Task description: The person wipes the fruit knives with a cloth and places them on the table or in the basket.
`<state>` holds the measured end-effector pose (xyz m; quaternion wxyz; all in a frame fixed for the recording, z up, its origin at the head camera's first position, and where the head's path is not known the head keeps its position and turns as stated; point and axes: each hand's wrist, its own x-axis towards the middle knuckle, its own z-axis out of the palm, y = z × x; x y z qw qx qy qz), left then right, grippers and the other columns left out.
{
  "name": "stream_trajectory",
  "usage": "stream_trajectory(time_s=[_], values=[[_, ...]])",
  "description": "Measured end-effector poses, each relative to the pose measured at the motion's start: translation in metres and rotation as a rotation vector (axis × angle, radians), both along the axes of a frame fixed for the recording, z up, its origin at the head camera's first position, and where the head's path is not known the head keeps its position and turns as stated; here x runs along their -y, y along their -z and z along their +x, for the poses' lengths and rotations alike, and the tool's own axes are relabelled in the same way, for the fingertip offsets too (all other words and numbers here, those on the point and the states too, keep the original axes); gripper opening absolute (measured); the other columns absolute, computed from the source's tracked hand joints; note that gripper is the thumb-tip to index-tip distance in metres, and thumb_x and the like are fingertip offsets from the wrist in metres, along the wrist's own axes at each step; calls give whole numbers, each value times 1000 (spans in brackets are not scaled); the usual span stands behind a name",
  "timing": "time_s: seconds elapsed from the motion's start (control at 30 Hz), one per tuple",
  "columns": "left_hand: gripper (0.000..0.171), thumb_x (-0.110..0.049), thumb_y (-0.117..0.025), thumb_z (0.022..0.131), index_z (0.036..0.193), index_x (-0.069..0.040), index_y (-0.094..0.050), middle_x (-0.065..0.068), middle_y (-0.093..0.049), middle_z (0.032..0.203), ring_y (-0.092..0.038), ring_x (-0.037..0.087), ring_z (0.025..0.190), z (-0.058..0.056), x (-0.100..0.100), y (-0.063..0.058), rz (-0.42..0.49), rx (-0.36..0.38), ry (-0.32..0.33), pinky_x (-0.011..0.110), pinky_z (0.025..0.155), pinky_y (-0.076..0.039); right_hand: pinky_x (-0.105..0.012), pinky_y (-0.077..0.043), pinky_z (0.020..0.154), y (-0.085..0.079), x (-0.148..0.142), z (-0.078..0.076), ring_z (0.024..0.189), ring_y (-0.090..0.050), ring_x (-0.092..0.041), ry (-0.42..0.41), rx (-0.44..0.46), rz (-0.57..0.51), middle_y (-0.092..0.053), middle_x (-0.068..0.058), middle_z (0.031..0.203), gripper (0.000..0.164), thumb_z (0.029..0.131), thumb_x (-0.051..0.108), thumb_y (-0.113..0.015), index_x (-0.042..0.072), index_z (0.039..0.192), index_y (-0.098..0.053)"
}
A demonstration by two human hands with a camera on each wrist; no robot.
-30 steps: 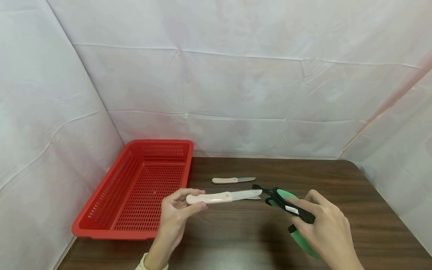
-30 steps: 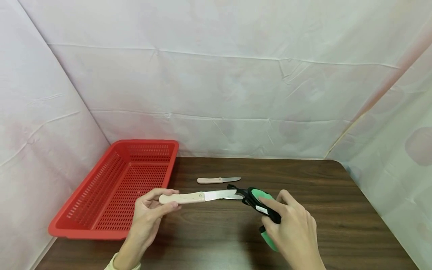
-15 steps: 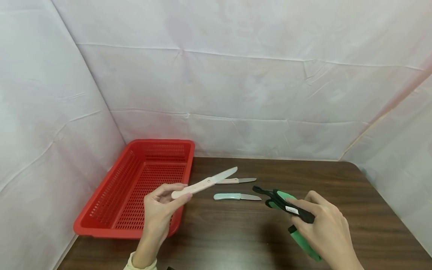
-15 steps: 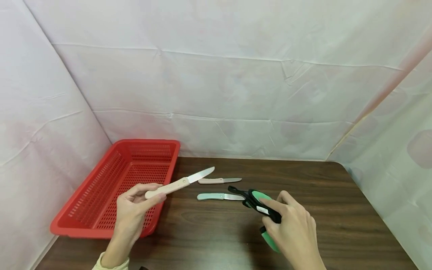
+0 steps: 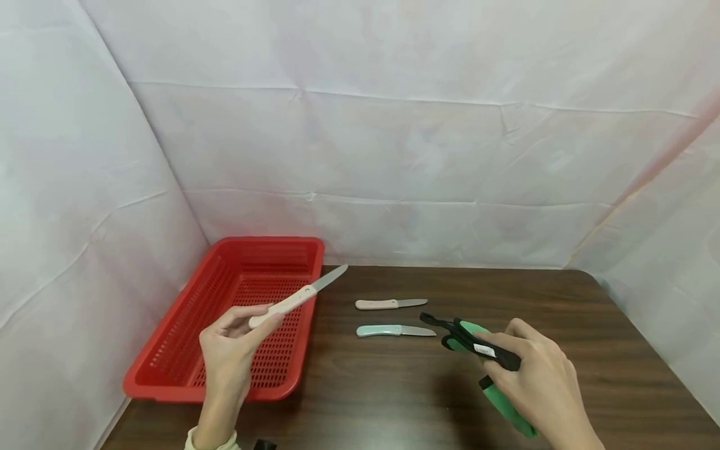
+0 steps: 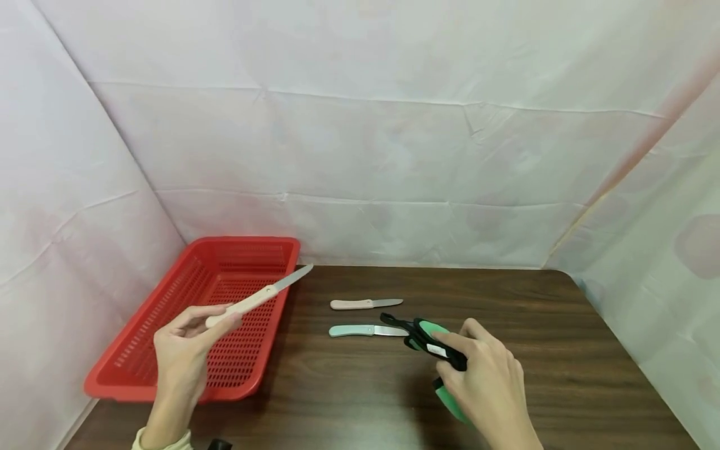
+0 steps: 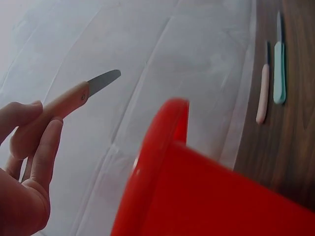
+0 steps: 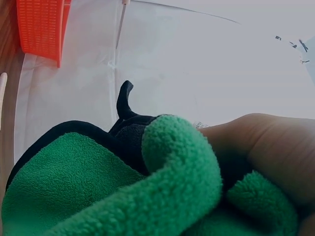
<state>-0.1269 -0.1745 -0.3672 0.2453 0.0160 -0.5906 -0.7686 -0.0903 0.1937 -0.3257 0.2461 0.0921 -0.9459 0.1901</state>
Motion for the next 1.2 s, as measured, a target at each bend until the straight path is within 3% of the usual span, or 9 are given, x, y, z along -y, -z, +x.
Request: stream_trajectory(time_s=[0.3,0.43,0.67,0.97,1.2], values=[[33,10,-73,61,89,19,-58,23,-63,86,-61,29,67,-3,18,-3,13,-60,-73,37,61,-53,-20,-25,41,3,-3,-2,51,-34,0,-4,45,2,-39,21,70,36,60,11,-70,28,91,-69],[33,8,-74,62,89,18,-59,23,-63,89,-61,28,72,-4,28,-1,-8,-38,-118,31,61,-53,-20,-27,42,3,-6,-3,52,-36,-1,-10,45,7,-41,22,71,35,59,12,-73,28,90,-69],[32,3,-77,61,87,15,-62,22,-64,87,-61,27,74,-13,46,11,-87,-11,-172,26,60,-52,-20,-24,42,0,-13,-3,52,-33,-1,-20,25,27,-40,21,72,34,59,10,-72,26,89,-69],[29,-7,-81,58,82,5,-68,13,-66,78,-61,23,73,-26,70,32,-210,74,-304,21,58,-51,-20,-24,41,-1,-17,-5,50,-32,-1,-34,15,33,-40,21,70,33,57,9,-72,25,87,-69],[28,-7,-82,56,80,3,-69,9,-66,71,-61,21,70,-32,87,39,-259,103,-372,19,55,-50,-19,-22,39,4,-12,-7,49,-30,0,-43,23,45,-36,18,69,30,58,9,-70,25,84,-70]])
